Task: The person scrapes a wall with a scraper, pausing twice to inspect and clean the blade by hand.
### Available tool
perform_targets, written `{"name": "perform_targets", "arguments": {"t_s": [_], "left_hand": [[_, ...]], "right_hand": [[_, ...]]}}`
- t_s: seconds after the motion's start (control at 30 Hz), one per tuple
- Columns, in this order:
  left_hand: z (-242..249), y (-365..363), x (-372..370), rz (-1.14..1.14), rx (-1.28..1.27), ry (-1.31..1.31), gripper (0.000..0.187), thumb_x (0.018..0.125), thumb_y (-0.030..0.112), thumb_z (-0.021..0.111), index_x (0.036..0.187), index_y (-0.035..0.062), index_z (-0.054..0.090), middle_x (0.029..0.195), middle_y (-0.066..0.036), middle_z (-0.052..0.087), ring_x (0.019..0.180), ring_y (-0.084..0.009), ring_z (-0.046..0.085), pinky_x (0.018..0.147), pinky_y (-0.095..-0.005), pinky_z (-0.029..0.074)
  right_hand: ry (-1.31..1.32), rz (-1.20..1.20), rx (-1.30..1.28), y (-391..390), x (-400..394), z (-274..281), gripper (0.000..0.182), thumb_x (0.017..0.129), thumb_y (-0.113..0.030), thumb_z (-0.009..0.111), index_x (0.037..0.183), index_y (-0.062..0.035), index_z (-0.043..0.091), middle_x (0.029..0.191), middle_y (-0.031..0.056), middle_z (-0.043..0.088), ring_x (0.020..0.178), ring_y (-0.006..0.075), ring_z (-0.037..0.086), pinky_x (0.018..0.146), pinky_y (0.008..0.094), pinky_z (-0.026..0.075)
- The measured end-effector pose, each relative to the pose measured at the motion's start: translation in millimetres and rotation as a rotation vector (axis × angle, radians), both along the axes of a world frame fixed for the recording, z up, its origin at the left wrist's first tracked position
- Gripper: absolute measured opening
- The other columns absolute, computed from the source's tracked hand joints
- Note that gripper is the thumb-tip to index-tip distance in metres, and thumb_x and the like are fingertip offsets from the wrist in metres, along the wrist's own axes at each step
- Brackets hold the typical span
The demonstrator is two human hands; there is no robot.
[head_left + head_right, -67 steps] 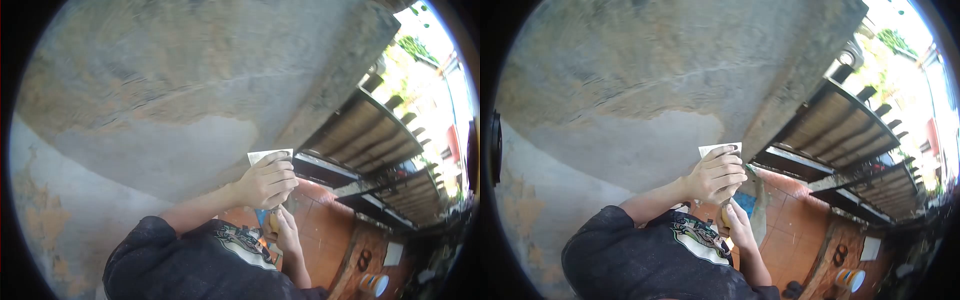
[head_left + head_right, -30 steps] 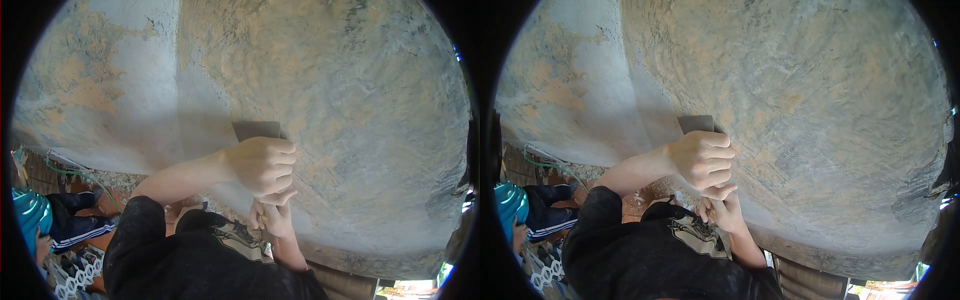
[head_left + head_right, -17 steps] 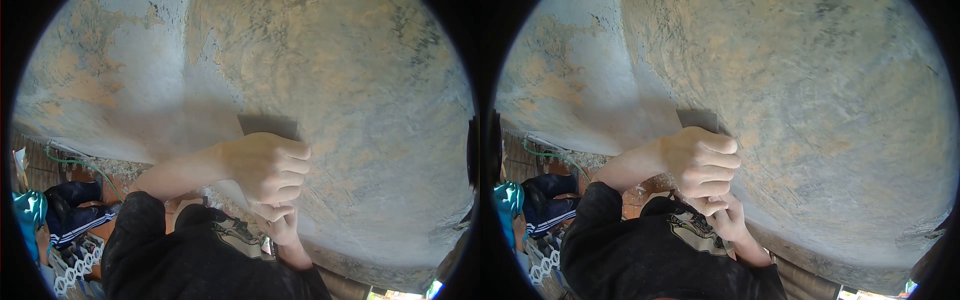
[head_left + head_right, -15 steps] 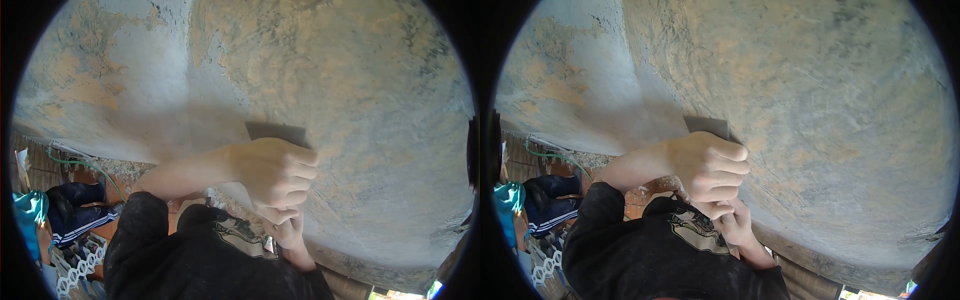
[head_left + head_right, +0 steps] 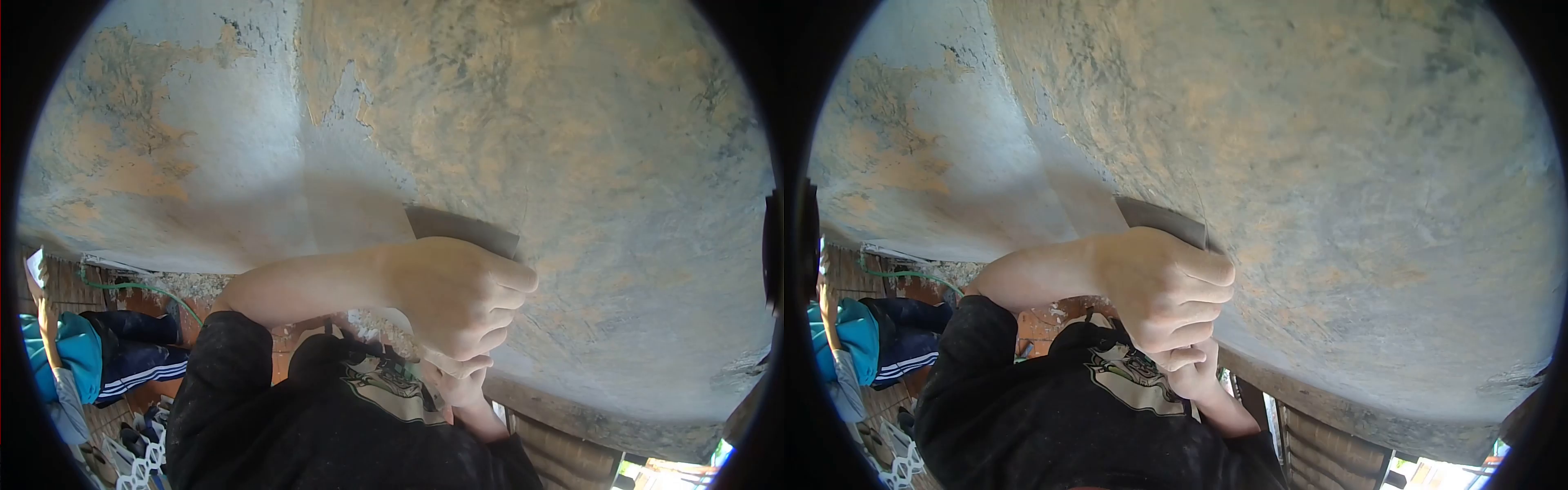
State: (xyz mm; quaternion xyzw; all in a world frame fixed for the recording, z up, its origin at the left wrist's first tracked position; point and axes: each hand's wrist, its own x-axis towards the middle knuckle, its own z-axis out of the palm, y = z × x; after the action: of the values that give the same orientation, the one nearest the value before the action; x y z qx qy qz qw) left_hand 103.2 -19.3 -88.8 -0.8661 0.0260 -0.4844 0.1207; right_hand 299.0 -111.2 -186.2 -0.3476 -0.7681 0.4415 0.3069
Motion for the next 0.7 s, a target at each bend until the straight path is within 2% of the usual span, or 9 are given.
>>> {"name": "perform_targets", "arguments": {"t_s": [0.13,0.3,0.4,0.5,0.53,0.57,0.63,0.67,0.7], "left_hand": [[-8.5,-9.9,6.0,-0.055,-0.017,-0.079,0.032,0.072,0.021,0.059,0.048,0.0083,0.042,0.048,0.000,0.039,0.049,-0.0171,0.041,0.055,-0.0284,0.036],[-0.8,-0.2,3.7,-0.022,0.019,0.034,0.031,0.070,0.018,0.058,0.046,0.0088,0.042,0.047,0.000,0.041,0.047,-0.0158,0.039,0.055,-0.0278,0.035],[-5.2,-8.9,1.8,0.028,0.051,0.061,0.030,0.069,0.017,0.058,0.045,0.0079,0.042,0.046,0.000,0.040,0.047,-0.0157,0.040,0.055,-0.0276,0.036],[-4.3,-5.0,3.1,-0.022,0.063,0.047,0.030,0.069,0.017,0.058,0.045,0.0071,0.043,0.046,0.000,0.040,0.047,-0.0153,0.040,0.053,-0.0278,0.035],[1.8,-0.5,3.0,-0.044,0.041,0.032,0.030,0.069,0.018,0.058,0.045,0.0070,0.043,0.046,0.000,0.041,0.047,-0.0155,0.040,0.053,-0.0281,0.035],[4.9,1.6,4.1,-0.067,0.018,0.014,0.030,0.069,0.018,0.058,0.046,0.0068,0.044,0.047,-0.001,0.042,0.047,-0.0157,0.040,0.052,-0.0283,0.035],[2.6,-2.6,2.3,-0.066,-0.006,0.012,0.030,0.069,0.019,0.058,0.046,0.0070,0.044,0.047,-0.001,0.043,0.047,-0.0158,0.040,0.053,-0.0281,0.035],[1.2,-4.8,1.0,-0.057,-0.032,0.012,0.030,0.070,0.019,0.058,0.046,0.0072,0.044,0.047,-0.001,0.044,0.047,-0.0160,0.040,0.054,-0.0279,0.036],[-2.8,-8.3,2.5,-0.066,-0.037,0.017,0.030,0.070,0.019,0.058,0.046,0.0072,0.044,0.047,-0.001,0.044,0.047,-0.0160,0.040,0.054,-0.0279,0.036]], "right_hand": [[0.225,-0.025,-0.124,-15.9,2.7,2.3,0.028,0.081,-0.002,0.064,0.108,0.0009,0.057,0.099,0.0074,0.060,0.081,0.0147,0.060,0.064,0.0274,0.047],[0.151,-0.015,-0.054,-6.2,1.7,-6.1,0.032,0.081,-0.002,0.063,0.112,0.0034,0.054,0.102,0.0090,0.059,0.086,0.0191,0.060,0.067,0.0275,0.047],[-0.074,-0.003,0.247,-14.0,6.0,-14.4,0.042,0.086,-0.012,0.059,0.123,0.0018,0.045,0.117,0.0126,0.051,0.101,0.0208,0.056,0.075,0.0325,0.047],[0.044,-0.127,0.283,-21.4,5.0,-34.5,0.047,0.084,-0.016,0.061,0.124,0.0026,0.044,0.114,0.0150,0.053,0.095,0.0233,0.059,0.070,0.0338,0.047],[0.286,-0.202,-0.188,-22.8,5.1,-29.2,0.053,0.079,-0.020,0.067,0.122,0.0044,0.047,0.109,0.0162,0.055,0.087,0.0273,0.061,0.065,0.0366,0.048],[0.283,-0.204,-0.185,-20.0,4.3,-23.4,0.053,0.079,-0.020,0.067,0.122,0.0044,0.047,0.109,0.0162,0.055,0.087,0.0273,0.061,0.065,0.0366,0.048],[-0.239,-0.077,0.687,-10.0,-7.3,-7.6,0.046,0.077,-0.016,0.068,0.116,0.0051,0.053,0.098,0.0149,0.058,0.075,0.0265,0.061,0.059,0.0365,0.047],[0.045,-0.129,0.212,-17.2,-6.5,-19.1,0.041,0.075,-0.013,0.069,0.111,0.0026,0.057,0.095,0.0144,0.059,0.075,0.0263,0.062,0.061,0.0358,0.048],[0.049,-0.138,0.207,-24.6,-3.7,-16.4,0.041,0.075,-0.013,0.069,0.111,0.0026,0.057,0.095,0.0144,0.059,0.075,0.0263,0.062,0.061,0.0358,0.048]]}}
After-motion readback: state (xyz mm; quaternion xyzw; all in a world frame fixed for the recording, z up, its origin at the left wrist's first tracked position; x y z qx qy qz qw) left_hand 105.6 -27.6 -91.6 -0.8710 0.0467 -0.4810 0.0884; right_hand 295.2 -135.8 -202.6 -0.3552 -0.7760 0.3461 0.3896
